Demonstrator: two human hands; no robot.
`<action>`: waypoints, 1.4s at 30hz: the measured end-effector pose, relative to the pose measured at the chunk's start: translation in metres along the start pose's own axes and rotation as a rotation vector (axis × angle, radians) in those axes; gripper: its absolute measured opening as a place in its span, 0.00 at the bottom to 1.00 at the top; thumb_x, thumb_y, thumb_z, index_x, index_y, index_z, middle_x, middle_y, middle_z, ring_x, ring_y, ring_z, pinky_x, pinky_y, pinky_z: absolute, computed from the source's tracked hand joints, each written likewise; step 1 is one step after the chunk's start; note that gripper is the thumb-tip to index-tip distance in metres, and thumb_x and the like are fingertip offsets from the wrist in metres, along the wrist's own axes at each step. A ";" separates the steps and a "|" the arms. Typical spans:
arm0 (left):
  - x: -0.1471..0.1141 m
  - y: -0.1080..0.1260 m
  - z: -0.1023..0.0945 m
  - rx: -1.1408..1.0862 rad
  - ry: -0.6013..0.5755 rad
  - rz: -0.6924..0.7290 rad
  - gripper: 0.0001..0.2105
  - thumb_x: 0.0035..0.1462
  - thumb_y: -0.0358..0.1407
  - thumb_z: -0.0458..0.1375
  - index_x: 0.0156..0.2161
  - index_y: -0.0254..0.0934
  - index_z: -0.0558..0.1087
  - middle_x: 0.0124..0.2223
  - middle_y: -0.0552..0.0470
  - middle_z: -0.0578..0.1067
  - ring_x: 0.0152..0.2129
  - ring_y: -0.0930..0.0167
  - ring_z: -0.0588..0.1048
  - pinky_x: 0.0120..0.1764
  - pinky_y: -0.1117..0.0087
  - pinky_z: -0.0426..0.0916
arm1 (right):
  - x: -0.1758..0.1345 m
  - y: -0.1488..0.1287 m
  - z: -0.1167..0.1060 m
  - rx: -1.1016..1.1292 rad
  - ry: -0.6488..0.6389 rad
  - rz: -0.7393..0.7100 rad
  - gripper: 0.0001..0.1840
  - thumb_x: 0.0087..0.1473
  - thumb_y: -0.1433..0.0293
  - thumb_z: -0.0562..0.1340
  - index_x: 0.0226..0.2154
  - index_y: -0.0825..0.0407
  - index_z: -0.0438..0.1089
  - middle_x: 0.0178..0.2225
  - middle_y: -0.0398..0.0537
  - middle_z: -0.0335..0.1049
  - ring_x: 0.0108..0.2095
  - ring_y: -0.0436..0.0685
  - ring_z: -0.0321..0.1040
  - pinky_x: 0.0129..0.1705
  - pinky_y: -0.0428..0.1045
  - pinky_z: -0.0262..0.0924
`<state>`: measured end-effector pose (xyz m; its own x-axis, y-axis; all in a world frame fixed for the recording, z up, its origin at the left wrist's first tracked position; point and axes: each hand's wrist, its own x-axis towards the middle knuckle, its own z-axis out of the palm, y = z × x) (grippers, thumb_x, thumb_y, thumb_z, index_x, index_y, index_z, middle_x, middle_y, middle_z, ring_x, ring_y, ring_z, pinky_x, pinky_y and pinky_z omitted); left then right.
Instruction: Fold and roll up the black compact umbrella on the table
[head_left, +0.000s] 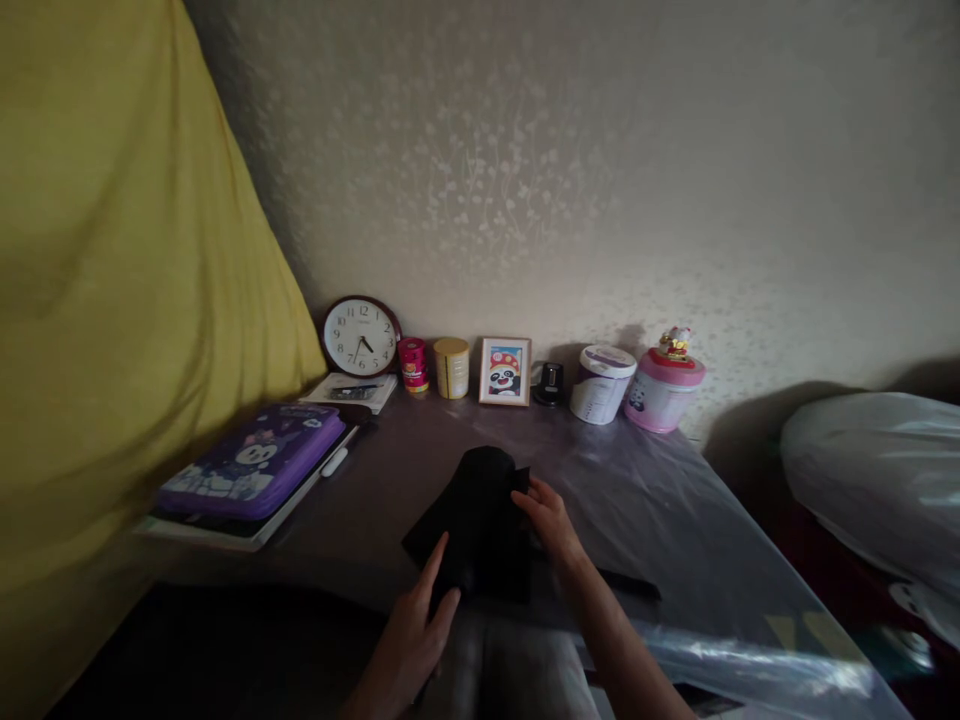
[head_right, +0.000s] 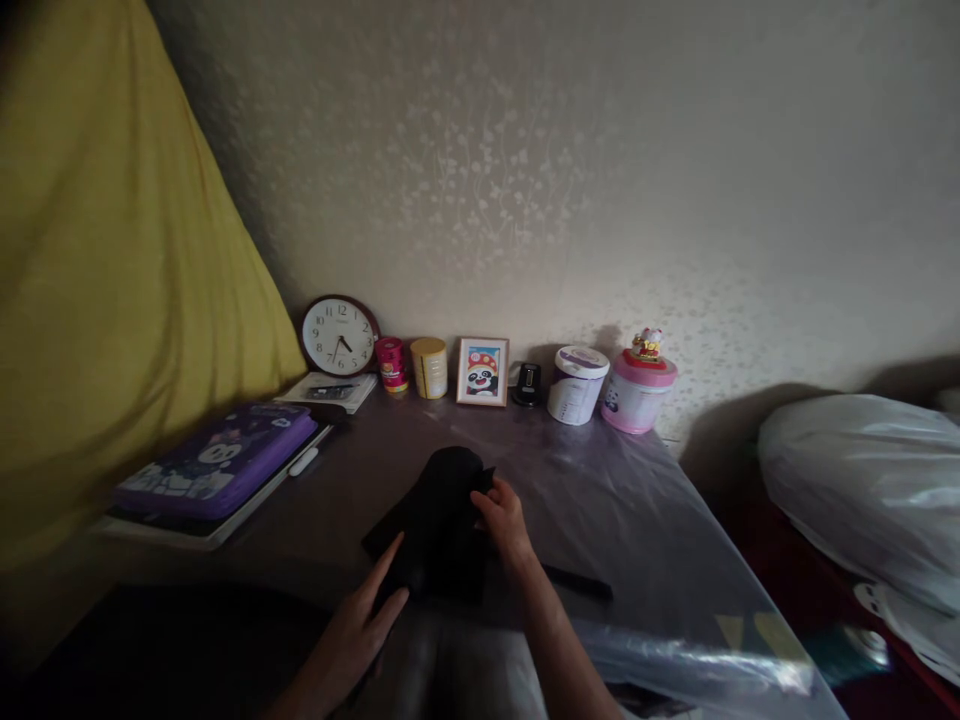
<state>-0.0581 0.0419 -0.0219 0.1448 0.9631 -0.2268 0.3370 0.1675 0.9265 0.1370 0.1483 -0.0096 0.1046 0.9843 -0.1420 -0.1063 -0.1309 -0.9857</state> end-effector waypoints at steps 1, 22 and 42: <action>-0.001 0.000 0.000 0.012 0.004 0.004 0.34 0.59 0.48 0.46 0.66 0.40 0.41 0.19 0.57 0.71 0.11 0.72 0.66 0.17 0.73 0.64 | 0.000 -0.002 0.003 -0.001 0.009 -0.005 0.23 0.39 0.66 0.66 0.41 0.54 0.67 0.21 0.37 0.65 0.21 0.49 0.64 0.19 0.42 0.58; 0.003 -0.010 0.008 0.228 0.042 0.139 0.30 0.60 0.37 0.44 0.65 0.32 0.42 0.54 0.40 0.71 0.50 0.67 0.71 0.53 0.66 0.60 | 0.024 0.001 0.043 -0.295 -0.020 -0.121 0.27 0.47 0.73 0.62 0.50 0.57 0.59 0.19 0.33 0.63 0.15 0.46 0.63 0.18 0.42 0.59; 0.000 0.000 0.006 0.261 0.026 0.166 0.29 0.60 0.35 0.43 0.65 0.35 0.42 0.51 0.42 0.74 0.44 0.66 0.75 0.49 0.67 0.63 | -0.024 0.008 0.055 -0.830 -0.266 -0.762 0.10 0.52 0.78 0.59 0.34 0.50 0.72 0.36 0.45 0.74 0.39 0.54 0.68 0.46 0.52 0.58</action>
<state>-0.0521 0.0409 -0.0237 0.1955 0.9783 -0.0681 0.5390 -0.0492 0.8409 0.0793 0.1304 -0.0092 -0.3595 0.8224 0.4410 0.5871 0.5667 -0.5781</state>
